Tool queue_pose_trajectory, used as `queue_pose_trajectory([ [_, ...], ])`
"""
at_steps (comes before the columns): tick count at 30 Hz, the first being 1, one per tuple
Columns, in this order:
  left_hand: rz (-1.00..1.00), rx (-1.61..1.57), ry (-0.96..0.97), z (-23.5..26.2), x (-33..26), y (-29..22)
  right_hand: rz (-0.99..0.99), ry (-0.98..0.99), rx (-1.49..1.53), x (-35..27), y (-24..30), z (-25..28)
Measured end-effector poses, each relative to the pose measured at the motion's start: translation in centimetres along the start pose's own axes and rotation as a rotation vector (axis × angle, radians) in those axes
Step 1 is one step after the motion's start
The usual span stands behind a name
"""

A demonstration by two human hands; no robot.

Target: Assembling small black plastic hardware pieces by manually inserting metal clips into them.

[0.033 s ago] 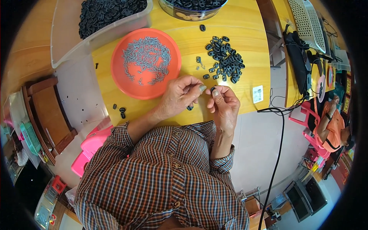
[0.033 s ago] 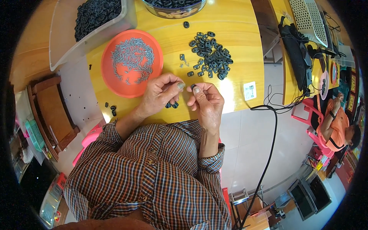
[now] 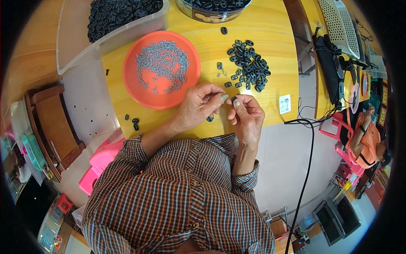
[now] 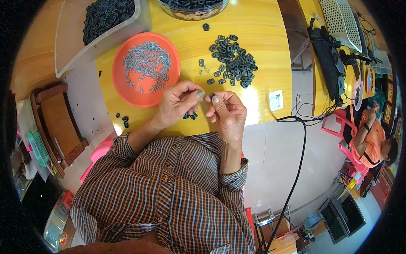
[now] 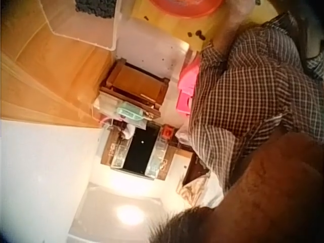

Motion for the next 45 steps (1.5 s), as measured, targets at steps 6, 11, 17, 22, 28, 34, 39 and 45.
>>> queue_pose_trajectory([
  [6, -0.016, 0.041, 0.007, -0.2, -0.1, 0.0, 0.087, 0.025, -0.117, -0.4, 0.1, -0.3],
  [11, 0.006, 0.046, 0.020, -0.1, -0.1, 0.2, 0.124, -0.023, -0.261, -0.9, 0.9, -0.6],
  [17, 0.015, 0.060, 0.034, -0.3, -0.2, 0.1, 0.262, 0.038, -0.314, -1.0, 0.8, -0.8],
  [22, 0.146, -0.078, 0.070, -0.4, -0.2, 0.4, 0.156, 0.039, -0.160, -1.0, 0.3, -0.4],
  [28, 0.136, -0.146, 0.040, -0.5, -0.2, 0.3, 0.166, 0.059, -0.059, -1.3, -0.1, -0.7],
  [34, 0.109, -0.166, -0.015, -0.9, -0.4, 0.2, 0.142, 0.060, -0.043, -1.3, -1.0, -0.9],
  [39, 0.069, -0.197, -0.082, -1.1, -0.4, 0.0, 0.213, 0.064, 0.029, -1.5, -1.2, -1.6],
  [45, 0.080, -0.153, -0.065, -1.2, -0.6, 0.0, 0.184, 0.031, 0.064, -1.4, -1.6, -1.0],
])
Point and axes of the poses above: each hand's wrist, its own x-axis towards the middle knuckle, its own z-axis out of the back of the hand, y = z × x, the point moved 5 cm from there along x, towards the middle knuckle, and after that the axes turned 6 degrees about z, right-handed, at the moved point
